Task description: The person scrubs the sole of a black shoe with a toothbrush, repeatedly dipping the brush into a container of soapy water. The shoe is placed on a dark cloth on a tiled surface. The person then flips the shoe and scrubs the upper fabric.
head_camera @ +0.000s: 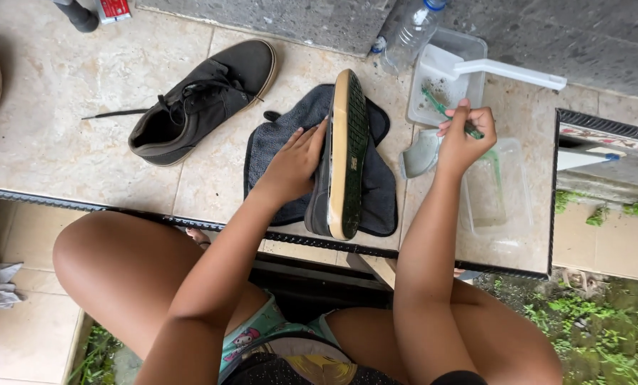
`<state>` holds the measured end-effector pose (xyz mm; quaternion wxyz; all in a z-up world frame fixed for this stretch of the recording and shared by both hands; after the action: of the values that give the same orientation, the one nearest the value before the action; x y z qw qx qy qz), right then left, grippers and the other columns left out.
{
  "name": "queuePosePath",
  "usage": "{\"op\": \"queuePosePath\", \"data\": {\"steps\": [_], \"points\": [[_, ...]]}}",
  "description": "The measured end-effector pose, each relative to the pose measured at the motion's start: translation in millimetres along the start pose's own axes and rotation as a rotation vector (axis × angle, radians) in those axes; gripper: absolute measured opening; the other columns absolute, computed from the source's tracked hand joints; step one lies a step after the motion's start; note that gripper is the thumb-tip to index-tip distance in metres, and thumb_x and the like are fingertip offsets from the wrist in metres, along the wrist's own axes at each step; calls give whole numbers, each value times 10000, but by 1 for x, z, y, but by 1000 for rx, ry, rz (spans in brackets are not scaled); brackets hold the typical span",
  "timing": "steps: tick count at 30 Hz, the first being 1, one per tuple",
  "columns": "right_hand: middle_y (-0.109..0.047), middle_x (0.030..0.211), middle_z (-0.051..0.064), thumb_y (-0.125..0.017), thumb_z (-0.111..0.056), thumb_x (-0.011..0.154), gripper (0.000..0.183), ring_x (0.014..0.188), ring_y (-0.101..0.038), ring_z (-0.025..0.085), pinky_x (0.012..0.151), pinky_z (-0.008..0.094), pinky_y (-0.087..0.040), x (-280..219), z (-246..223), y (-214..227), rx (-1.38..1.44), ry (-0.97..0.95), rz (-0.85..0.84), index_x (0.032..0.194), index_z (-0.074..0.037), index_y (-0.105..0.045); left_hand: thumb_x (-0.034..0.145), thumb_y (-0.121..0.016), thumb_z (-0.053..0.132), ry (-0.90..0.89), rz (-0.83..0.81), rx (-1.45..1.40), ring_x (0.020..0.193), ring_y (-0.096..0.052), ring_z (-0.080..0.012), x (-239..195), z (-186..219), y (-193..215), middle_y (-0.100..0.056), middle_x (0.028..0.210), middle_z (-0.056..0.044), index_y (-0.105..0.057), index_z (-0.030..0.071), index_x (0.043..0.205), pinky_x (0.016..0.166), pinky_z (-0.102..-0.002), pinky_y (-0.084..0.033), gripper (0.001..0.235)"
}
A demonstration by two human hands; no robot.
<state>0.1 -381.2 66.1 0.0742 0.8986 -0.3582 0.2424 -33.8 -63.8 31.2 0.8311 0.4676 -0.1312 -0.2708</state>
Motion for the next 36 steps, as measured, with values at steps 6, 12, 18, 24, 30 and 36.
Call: {"op": "queuePosePath", "data": {"steps": [6, 12, 18, 24, 30, 36], "points": [[-732, 688, 211, -643, -23, 1020, 306, 445, -632, 162, 372, 231, -497, -2, -7, -1, 29, 21, 14, 726, -13, -557, 884, -739, 175, -145, 157, -80, 1408, -507, -344, -11, 2, -10, -578, 1433, -257, -323, -99, 1544, 1288, -467, -212, 827], [-736, 692, 211, -650, -1, 1045, 316, 464, -648, 172, 378, 239, -494, -7, -11, -5, -43, 123, -22, 734, 9, -593, 1000, -536, 213, -262, 379, -80, 1095, -714, -382, 14, 7, 34, -671, 1345, -103, -550, 158, 1483, 963, -510, -575, 486], [-713, 635, 198, -652, 16, 1035, 326, 433, -614, 163, 384, 250, -472, -6, -5, -4, -41, 185, -26, 711, 19, -616, 1007, -530, 94, -505, 426, 140, 920, -735, -422, 11, 59, 127, -685, 1268, -140, -642, 87, 1361, 783, -531, -596, 372], [-713, 632, 199, -651, 30, 1037, 322, 429, -605, 168, 402, 260, -493, -2, -4, 2, -4, 188, -19, 717, 26, -614, 994, -603, 137, -687, 378, 543, 883, -764, -295, -6, 71, 140, -700, 1270, -101, -723, 141, 1287, 753, -378, -623, 317], [-701, 609, 175, -643, 21, 1031, 326, 426, -591, 162, 418, 253, -485, -2, -10, 4, 5, 165, -4, 710, 9, -586, 945, -624, 169, -497, 131, 684, 745, -774, -231, -26, 52, 109, -772, 1119, -52, -776, 222, 1149, 649, -310, -606, 260], [-713, 624, 172, -640, 21, 1027, 317, 435, -600, 147, 415, 248, -492, -2, -6, 4, -1, 149, -1, 714, 8, -595, 831, -725, 113, -286, 76, 732, 791, -745, -267, -45, 32, 63, -733, 1158, -50, -780, 271, 1139, 537, -353, -586, 350]]}}
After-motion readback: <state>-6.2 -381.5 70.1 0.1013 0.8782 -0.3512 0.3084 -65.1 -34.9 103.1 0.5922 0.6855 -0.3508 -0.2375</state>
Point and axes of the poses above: each hand's wrist, its own x-axis towards the middle knuckle, its own y-axis out of the back of the hand, z = x × y, the point moved 9 cm from there along x, towards the middle knuckle
